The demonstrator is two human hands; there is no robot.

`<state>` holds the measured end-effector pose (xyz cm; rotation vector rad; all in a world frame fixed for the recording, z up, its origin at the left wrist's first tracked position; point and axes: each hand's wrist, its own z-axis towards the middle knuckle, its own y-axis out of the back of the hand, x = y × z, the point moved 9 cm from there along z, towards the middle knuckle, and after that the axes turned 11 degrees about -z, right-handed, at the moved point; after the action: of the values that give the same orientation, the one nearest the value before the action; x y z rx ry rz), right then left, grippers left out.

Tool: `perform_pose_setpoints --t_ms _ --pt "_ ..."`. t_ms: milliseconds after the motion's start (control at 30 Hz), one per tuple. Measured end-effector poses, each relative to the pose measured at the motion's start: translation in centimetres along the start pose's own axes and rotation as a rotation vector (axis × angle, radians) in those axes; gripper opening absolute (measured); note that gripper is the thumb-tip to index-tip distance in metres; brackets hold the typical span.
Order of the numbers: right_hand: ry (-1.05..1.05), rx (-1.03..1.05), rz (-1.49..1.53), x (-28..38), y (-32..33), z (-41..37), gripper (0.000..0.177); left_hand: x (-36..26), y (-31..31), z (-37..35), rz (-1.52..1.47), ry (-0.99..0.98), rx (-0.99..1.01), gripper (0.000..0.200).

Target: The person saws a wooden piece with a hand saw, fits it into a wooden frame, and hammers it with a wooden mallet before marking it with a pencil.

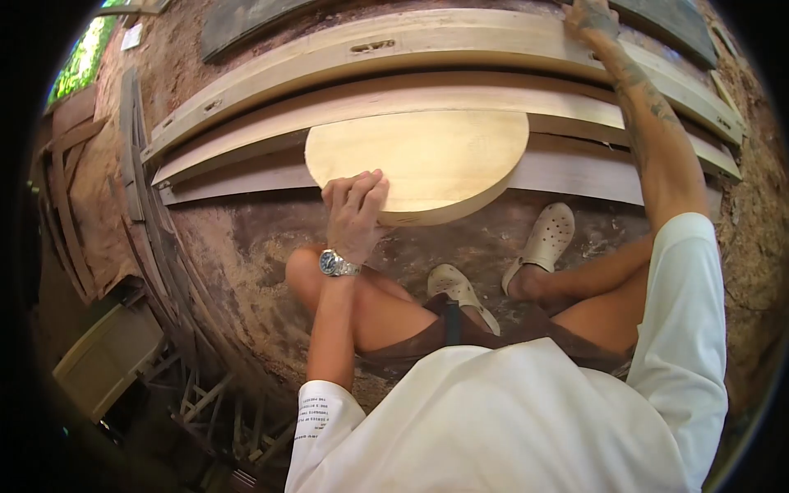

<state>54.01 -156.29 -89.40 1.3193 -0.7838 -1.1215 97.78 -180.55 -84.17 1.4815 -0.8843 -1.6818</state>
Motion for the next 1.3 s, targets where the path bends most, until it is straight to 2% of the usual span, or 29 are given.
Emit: perform_pose_setpoints --t_ms 67,133,167,200,233,267,300,333,400,467,700,767,800,900,1000,1133,1300 --pt "0.162 -0.389 0.039 1.9 0.7 -2.8 0.037 0.2 -0.3 -0.4 0.021 -0.021 -0.013 0.078" --pt "0.306 -0.293 0.486 5.1 -2.4 -6.1 0.029 0.0 -0.2 -0.1 0.015 -0.015 -0.01 0.079" --pt "0.365 -0.023 0.587 8.6 -2.6 -8.6 0.024 0.0 -0.2 0.1 0.017 -0.02 -0.012 0.078" --pt "0.587 0.14 0.599 13.0 -0.3 -11.3 0.031 0.1 0.0 0.1 0.026 -0.019 -0.013 0.077" --pt "0.61 0.103 0.592 15.3 -0.2 -13.9 0.043 0.1 0.3 0.3 0.006 -0.022 -0.012 0.076" --pt "0.647 0.291 0.622 17.6 -0.1 -15.9 0.057 0.0 0.4 0.7 -0.005 -0.016 -0.013 0.075" --pt "0.661 0.547 0.791 20.0 1.0 -17.6 0.065 0.1 0.6 0.7 -0.013 -0.002 -0.012 0.074" --pt "0.75 0.612 0.762 22.3 1.5 -19.8 0.07 0.2 1.0 0.8 -0.017 0.002 -0.033 0.073" --pt "0.874 0.694 0.648 25.5 2.5 -21.9 0.072 0.2 1.2 1.3 -0.036 0.005 -0.083 0.071" --pt "0.937 0.692 0.659 28.2 2.1 -21.6 0.072 0.4 1.0 1.0 -0.007 0.014 -0.07 0.072" --pt "1.036 0.641 0.672 39.0 -0.2 -20.7 0.07 0.7 0.5 0.4 -0.03 0.029 -0.05 0.076" --pt "1.027 0.649 0.674 40.9 -0.6 -20.4 0.067 0.5 0.8 0.4 -0.039 0.044 -0.054 0.058" --pt "1.038 0.643 0.676 41.1 -0.7 -20.3 0.067 0.4 0.9 0.5 -0.046 0.05 -0.056 0.049" --pt "1.055 0.648 0.7 40.2 -0.5 -20.3 0.067 0.4 0.9 0.4 -0.054 0.062 -0.037 0.056" --pt "1.062 0.666 0.725 35.5 -0.7 -21.0 0.064 0.5 0.5 0.1 -0.034 0.033 -0.033 0.081" --pt "0.991 0.691 0.669 27.0 -0.9 -20.6 0.061 0.6 0.4 -0.1 -0.04 0.02 -0.039 0.076" --pt "0.908 0.711 0.594 20.7 -0.8 -21.4 0.06 0.6 -0.2 -0.8 -0.035 0.028 -0.019 0.068"
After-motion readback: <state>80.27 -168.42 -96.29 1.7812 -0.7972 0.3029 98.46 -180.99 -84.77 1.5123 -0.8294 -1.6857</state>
